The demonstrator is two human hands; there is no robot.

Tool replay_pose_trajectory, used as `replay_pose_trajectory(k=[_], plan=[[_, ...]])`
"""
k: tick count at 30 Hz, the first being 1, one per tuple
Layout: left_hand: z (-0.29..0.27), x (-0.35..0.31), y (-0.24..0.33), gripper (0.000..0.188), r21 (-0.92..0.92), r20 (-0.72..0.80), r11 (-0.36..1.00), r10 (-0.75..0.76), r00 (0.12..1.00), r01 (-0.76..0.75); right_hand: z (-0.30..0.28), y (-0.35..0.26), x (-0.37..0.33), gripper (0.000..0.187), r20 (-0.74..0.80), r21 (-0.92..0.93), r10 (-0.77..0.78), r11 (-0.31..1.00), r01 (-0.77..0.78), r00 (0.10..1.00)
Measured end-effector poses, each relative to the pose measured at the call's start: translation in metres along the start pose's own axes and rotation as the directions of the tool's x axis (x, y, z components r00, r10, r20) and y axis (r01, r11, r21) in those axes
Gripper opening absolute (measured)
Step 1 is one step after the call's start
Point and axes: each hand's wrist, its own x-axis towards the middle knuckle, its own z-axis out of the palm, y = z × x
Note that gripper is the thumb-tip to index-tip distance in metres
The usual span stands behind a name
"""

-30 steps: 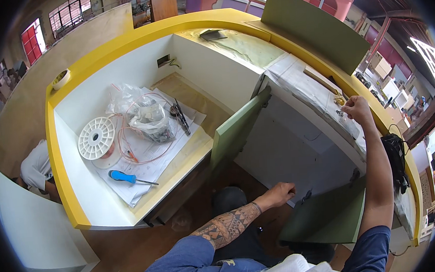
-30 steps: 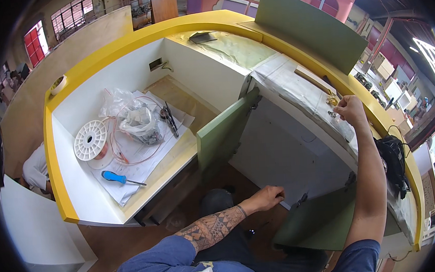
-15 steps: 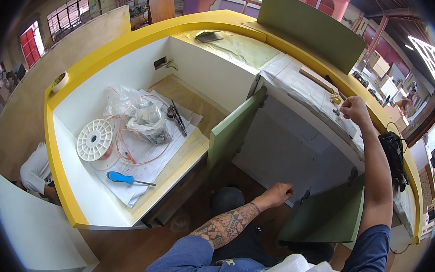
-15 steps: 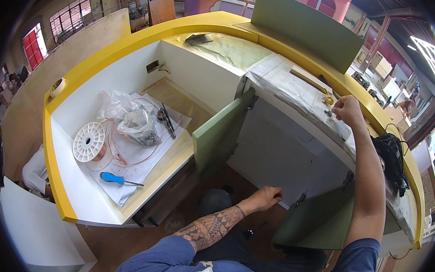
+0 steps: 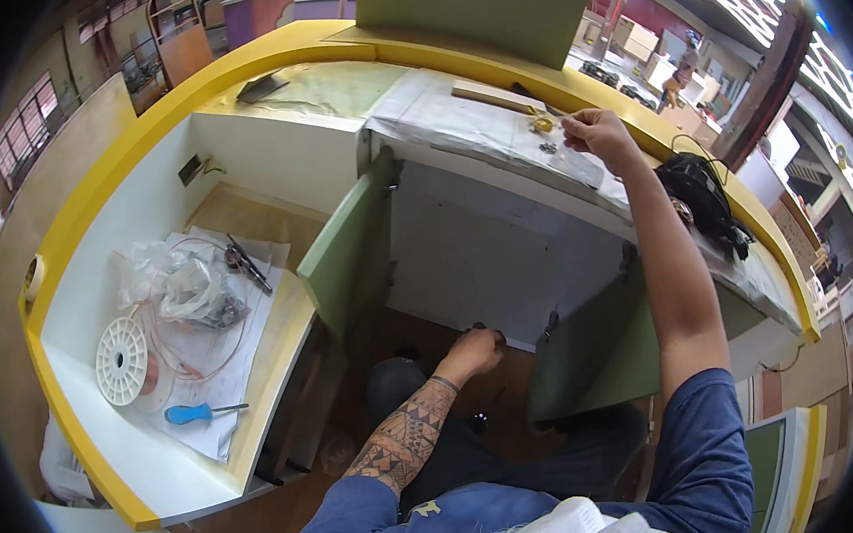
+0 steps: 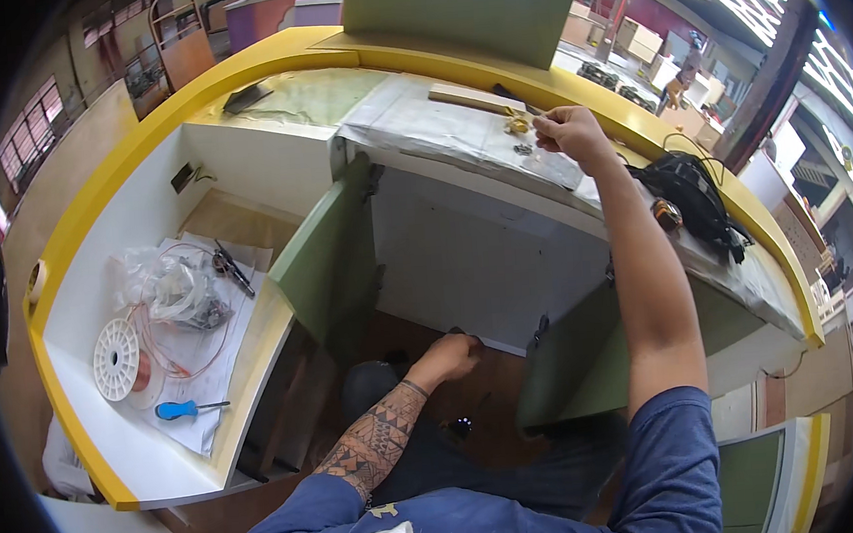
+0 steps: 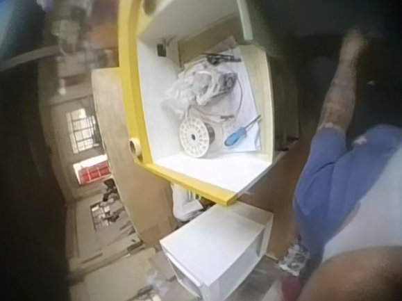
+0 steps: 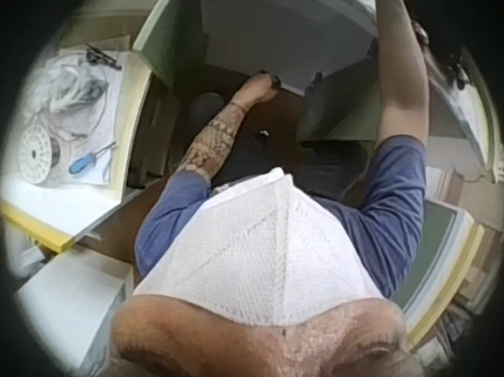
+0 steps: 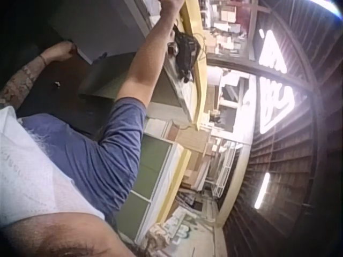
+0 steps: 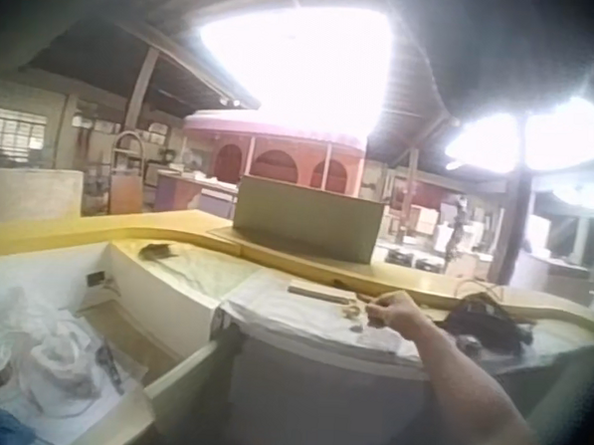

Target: The person installs hinges onto cabinet doors inside a furniture frame using a power drill and screws, picking up screws and positioning the hinge plates against the interior walls.

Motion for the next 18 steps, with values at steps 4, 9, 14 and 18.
replay_pose_trajectory(k=[4,9,14,18], plan=[[-0.023,0.011,0.043,0.042,-0.209,-0.278,0.978,-0.035,0.960,-0.024,0.013,-0.006,-0.057,0.026,0.016,0.255,0.054,0.965,-0.056,0.998],[-0.047,0.008,0.057,0.045,-0.628,-0.453,0.733,-0.073,0.888,-0.260,0.071,0.014,-0.134,0.022,0.058,0.506,0.037,0.861,-0.062,0.998],[-0.058,-0.006,0.067,0.061,-0.679,-0.620,0.480,0.029,0.784,-0.555,0.126,0.052,-0.215,0.022,0.147,0.612,0.171,0.758,-0.225,0.974],[-0.051,-0.010,0.070,0.035,-0.590,-0.559,0.658,0.084,0.825,-0.467,0.147,0.086,-0.250,0.023,0.217,0.572,0.251,0.750,-0.332,0.943]])
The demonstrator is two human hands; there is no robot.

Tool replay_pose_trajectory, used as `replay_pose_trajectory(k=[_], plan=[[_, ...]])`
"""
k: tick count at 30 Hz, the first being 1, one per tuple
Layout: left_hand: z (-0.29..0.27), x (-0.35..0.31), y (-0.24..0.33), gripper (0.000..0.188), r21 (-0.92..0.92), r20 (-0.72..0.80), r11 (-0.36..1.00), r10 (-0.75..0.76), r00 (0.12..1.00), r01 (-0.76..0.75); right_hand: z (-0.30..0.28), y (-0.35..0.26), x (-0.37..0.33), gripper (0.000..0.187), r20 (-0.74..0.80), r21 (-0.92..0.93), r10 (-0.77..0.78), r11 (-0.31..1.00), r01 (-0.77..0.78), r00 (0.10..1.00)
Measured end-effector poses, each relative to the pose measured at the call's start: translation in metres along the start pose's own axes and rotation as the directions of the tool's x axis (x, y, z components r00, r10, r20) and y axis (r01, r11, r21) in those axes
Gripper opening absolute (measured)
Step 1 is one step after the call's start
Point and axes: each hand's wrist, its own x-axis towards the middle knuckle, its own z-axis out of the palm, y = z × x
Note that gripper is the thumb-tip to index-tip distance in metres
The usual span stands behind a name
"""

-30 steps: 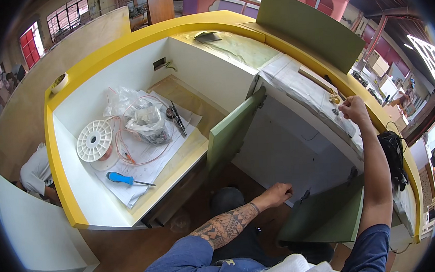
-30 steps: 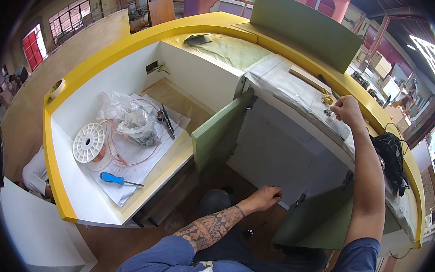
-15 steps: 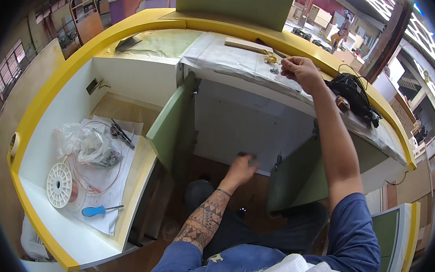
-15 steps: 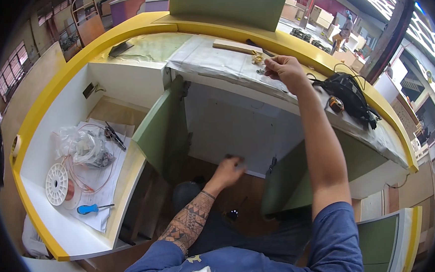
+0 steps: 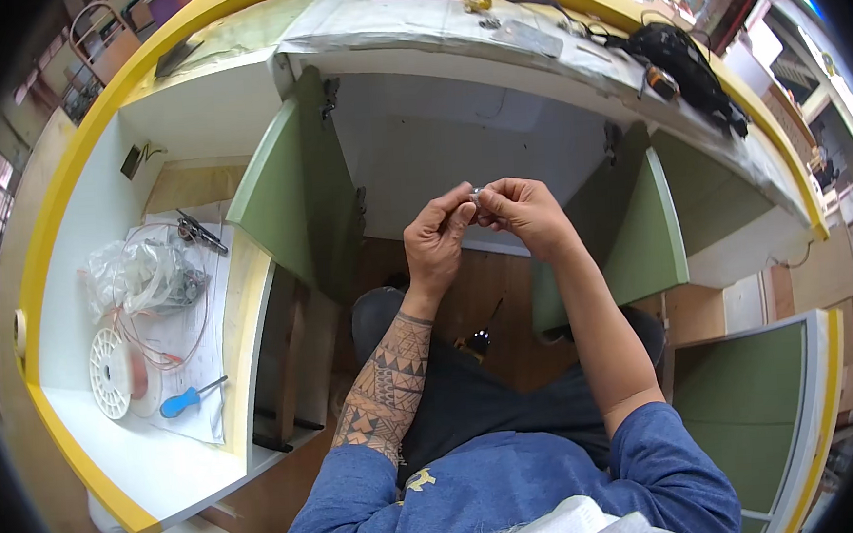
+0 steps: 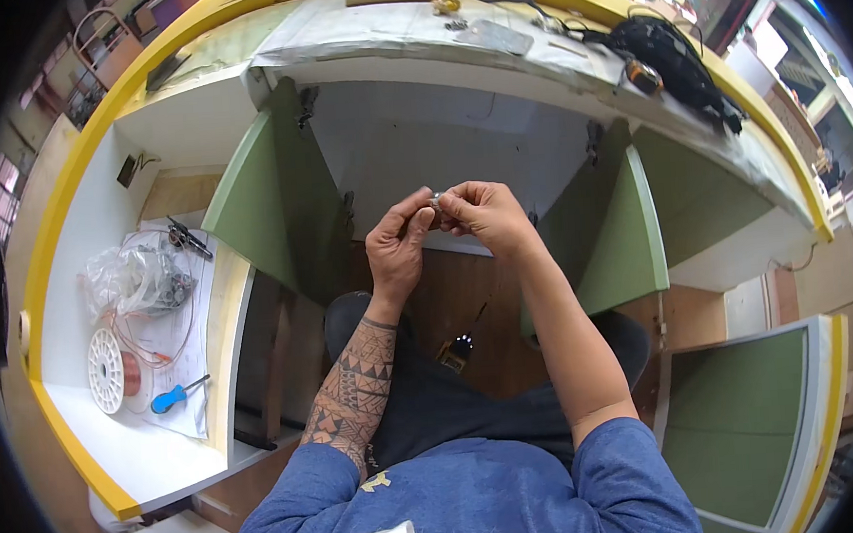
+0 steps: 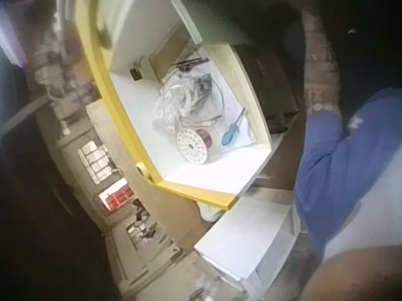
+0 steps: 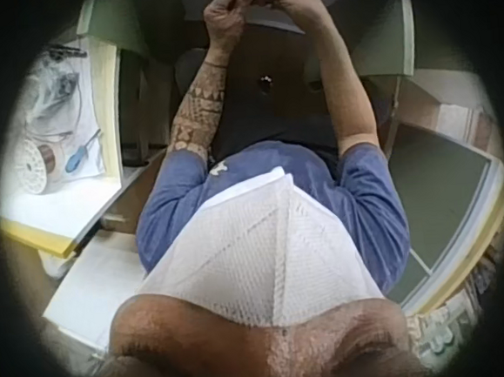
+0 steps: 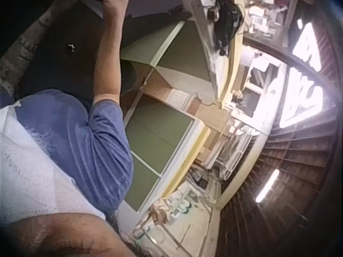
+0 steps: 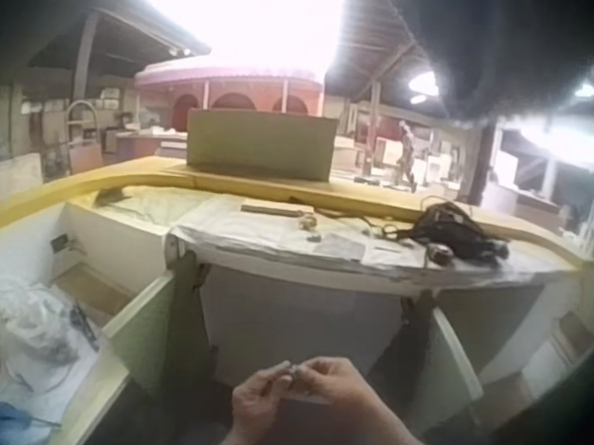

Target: The person installs hinges onto cabinet doors inside a furniture frame using a power drill and screws, picking up screws and positioning the hinge plates against the interior walls.

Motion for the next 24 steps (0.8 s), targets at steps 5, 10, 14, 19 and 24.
replay_pose_trajectory(k=[5,10,14,19,24], plan=[[0.006,-0.012,-0.004,0.022,0.107,-0.017,0.977,-0.181,0.983,0.182,-0.004,0.034,-0.020,0.020,-0.084,0.186,0.046,0.982,-0.030,0.995],[0.008,-0.020,-0.015,0.017,-0.040,0.028,0.961,-0.274,0.961,0.275,-0.004,0.054,-0.037,0.018,-0.155,0.300,0.019,0.953,0.029,0.988],[0.013,-0.027,-0.016,0.013,0.019,0.022,0.959,-0.284,0.959,0.283,0.001,0.064,-0.044,0.017,-0.188,0.261,0.044,0.965,0.006,0.981],[0.025,-0.031,-0.027,0.014,0.199,-0.036,0.951,-0.234,0.972,0.236,0.012,0.081,-0.044,0.019,-0.261,0.226,0.021,0.973,0.040,0.965],[0.034,-0.034,-0.033,0.020,0.241,-0.014,0.898,-0.376,0.927,0.368,0.015,0.098,-0.044,0.021,-0.324,0.329,0.053,0.942,0.060,0.945]])
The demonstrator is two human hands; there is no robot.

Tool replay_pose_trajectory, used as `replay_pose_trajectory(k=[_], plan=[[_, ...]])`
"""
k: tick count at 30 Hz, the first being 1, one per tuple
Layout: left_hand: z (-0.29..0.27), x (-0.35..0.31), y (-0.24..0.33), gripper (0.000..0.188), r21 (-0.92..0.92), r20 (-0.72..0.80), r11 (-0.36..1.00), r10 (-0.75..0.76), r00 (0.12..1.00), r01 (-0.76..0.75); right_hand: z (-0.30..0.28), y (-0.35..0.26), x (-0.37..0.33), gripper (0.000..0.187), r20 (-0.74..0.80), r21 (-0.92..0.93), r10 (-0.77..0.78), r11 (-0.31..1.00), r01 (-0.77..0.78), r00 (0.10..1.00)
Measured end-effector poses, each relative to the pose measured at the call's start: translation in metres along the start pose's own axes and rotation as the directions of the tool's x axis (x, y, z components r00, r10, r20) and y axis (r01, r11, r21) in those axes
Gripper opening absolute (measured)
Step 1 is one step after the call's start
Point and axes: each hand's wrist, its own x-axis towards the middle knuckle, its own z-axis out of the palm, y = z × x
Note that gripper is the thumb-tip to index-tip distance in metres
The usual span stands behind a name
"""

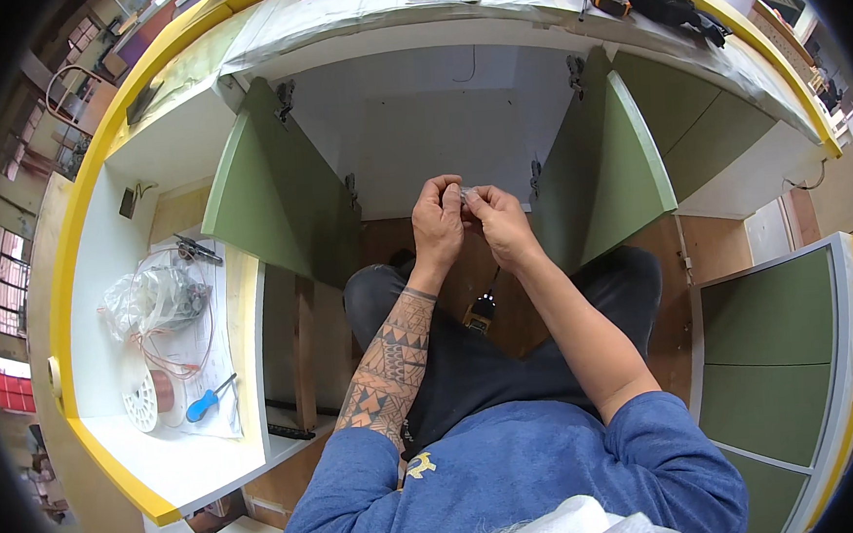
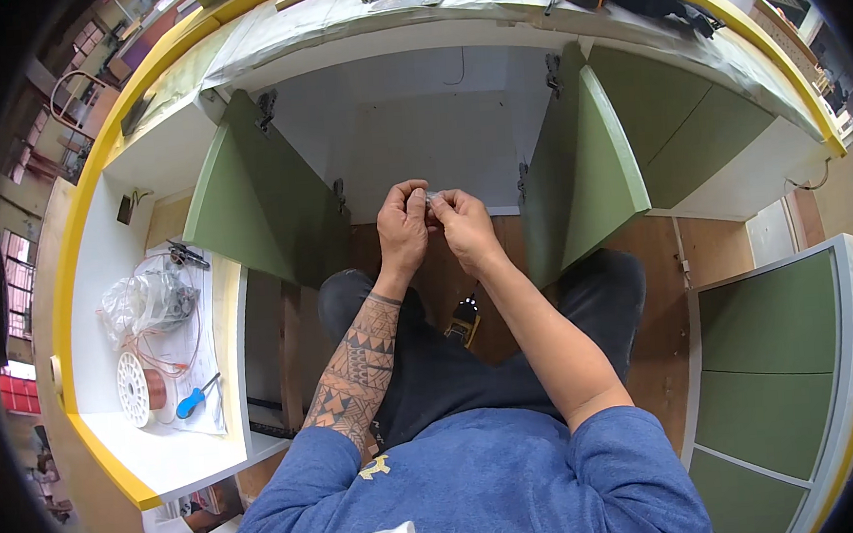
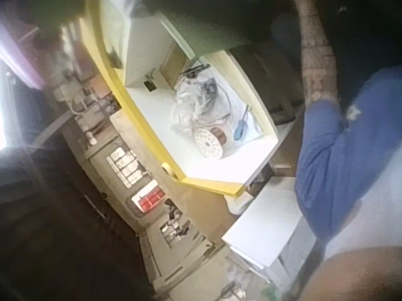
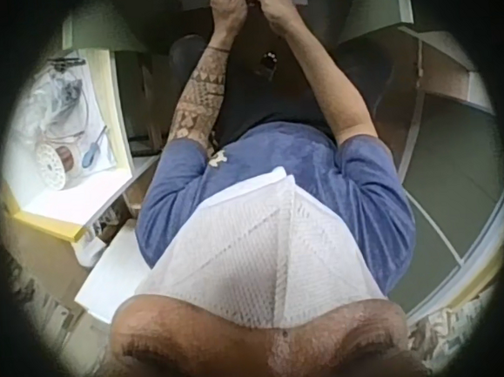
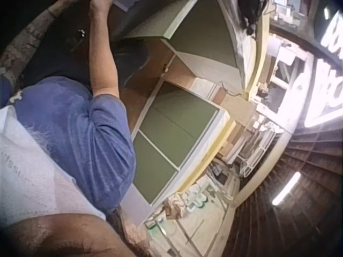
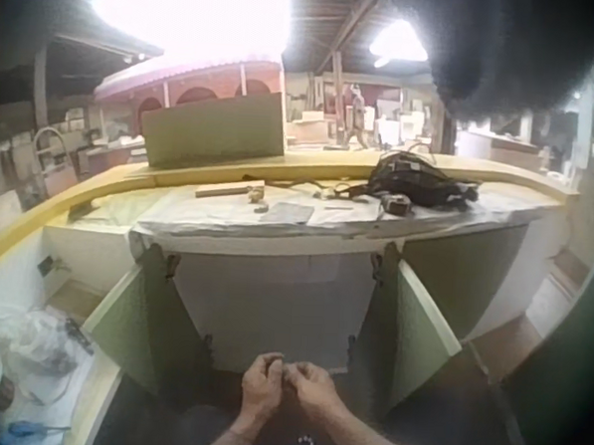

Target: The person installs hinges onto cabinet doors inside a furniture frame using a power drill and screws, picking up screws and positioning the hinge plates against the interior walls.

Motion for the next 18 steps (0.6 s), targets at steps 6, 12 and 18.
replay_pose_trajectory(k=[6,12,18], plan=[[0.012,0.000,-0.009,0.022,0.005,-0.042,0.999,-0.045,0.998,0.046,-0.005,0.024,0.005,0.019,-0.102,0.276,-0.022,0.960,0.049,0.995],[0.030,0.006,-0.022,0.023,0.021,-0.045,0.999,-0.029,0.999,0.030,-0.010,0.034,0.006,0.015,-0.213,0.278,-0.109,0.946,0.168,0.971],[0.043,0.004,-0.019,0.022,0.040,-0.036,0.999,-0.031,0.999,0.032,-0.027,0.034,0.003,0.012,-0.188,0.225,-0.126,0.960,0.168,0.974]])
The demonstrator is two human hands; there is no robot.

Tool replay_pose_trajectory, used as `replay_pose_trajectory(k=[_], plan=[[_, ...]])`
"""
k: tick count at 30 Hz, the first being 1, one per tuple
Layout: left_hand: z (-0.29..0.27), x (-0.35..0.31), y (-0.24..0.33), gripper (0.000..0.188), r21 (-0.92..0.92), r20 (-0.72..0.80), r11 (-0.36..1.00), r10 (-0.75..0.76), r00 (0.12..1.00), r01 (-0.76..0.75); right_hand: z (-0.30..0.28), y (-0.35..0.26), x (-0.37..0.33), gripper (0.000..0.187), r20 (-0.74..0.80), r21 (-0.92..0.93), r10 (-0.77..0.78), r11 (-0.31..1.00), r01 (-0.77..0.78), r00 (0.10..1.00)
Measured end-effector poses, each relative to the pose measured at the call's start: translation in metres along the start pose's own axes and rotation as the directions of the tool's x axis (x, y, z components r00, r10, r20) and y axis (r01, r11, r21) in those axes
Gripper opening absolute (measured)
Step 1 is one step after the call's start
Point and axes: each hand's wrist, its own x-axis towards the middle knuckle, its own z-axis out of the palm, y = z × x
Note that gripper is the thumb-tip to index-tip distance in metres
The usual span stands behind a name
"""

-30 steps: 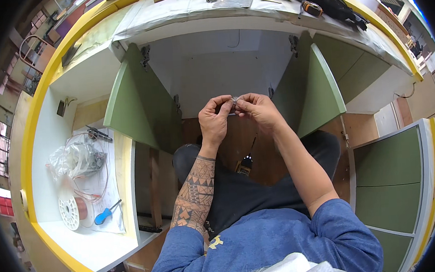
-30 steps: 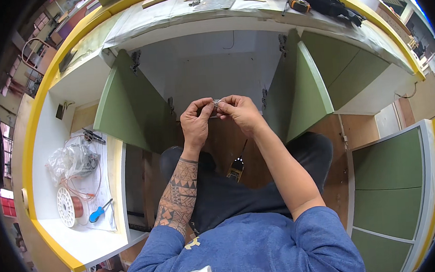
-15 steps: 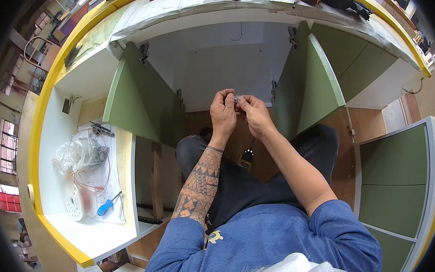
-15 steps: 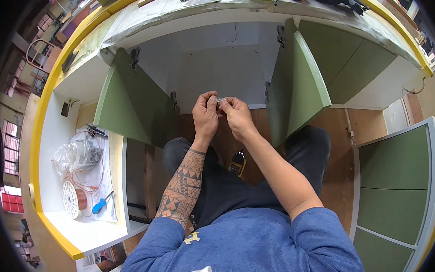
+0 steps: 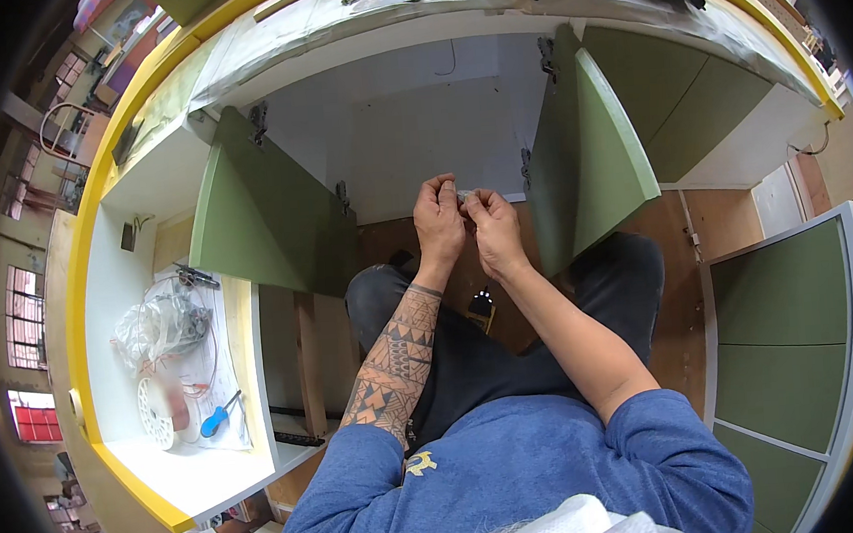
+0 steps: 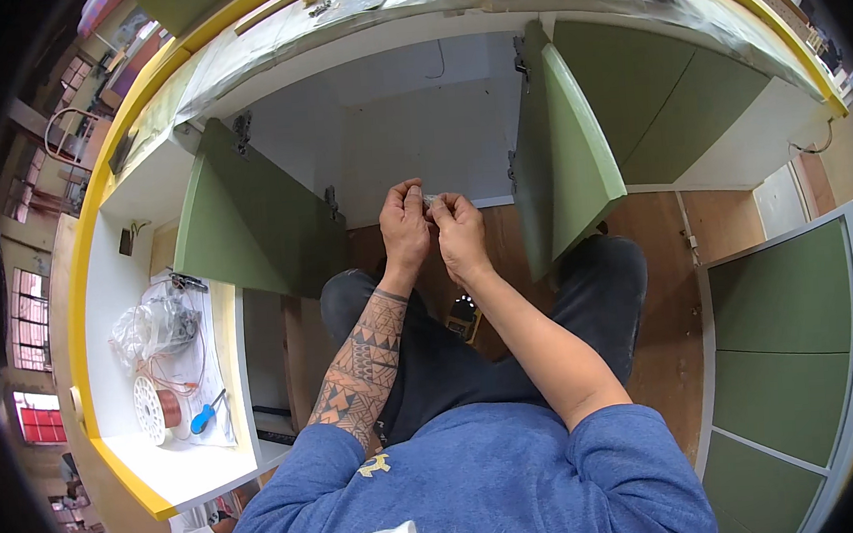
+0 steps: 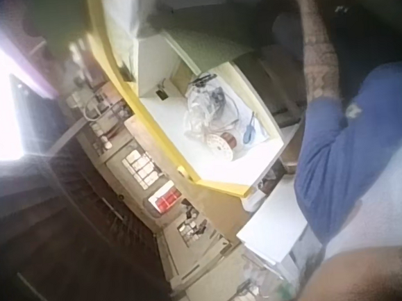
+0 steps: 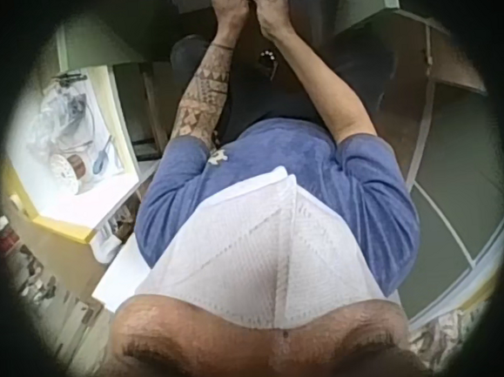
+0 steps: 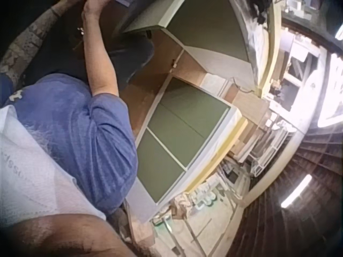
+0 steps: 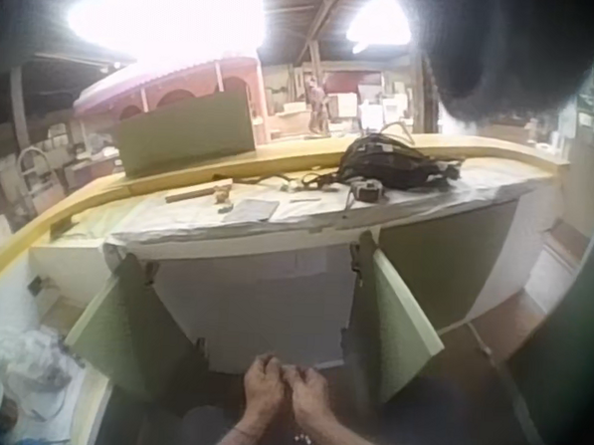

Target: The person installs hinges onto cabinet doors inside a furniture frame using a power drill and screws, picking up screws and positioning the hinge plates against the interior walls.

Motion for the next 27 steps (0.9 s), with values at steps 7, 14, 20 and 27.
replay_pose_trajectory(k=[7,14,20,27], plan=[[0.009,0.001,-0.006,0.022,-0.126,0.075,0.985,-0.106,0.992,0.115,-0.017,-0.007,-0.001,0.012,0.016,0.061,-0.030,0.998,0.029,0.999],[0.013,0.000,-0.002,0.020,-0.095,0.224,0.994,0.074,0.972,-0.054,-0.034,-0.031,0.000,0.014,-0.037,-0.056,-0.072,0.996,0.070,0.997],[0.010,-0.007,0.004,0.021,-0.004,0.358,1.000,0.027,0.933,-0.027,-0.045,-0.039,-0.003,0.017,-0.085,-0.117,-0.069,0.991,0.058,0.994],[-0.005,-0.006,0.004,0.022,0.126,0.395,0.992,-0.053,0.917,0.003,-0.051,-0.033,-0.004,0.018,-0.003,-0.254,-0.067,0.965,0.064,0.998]])
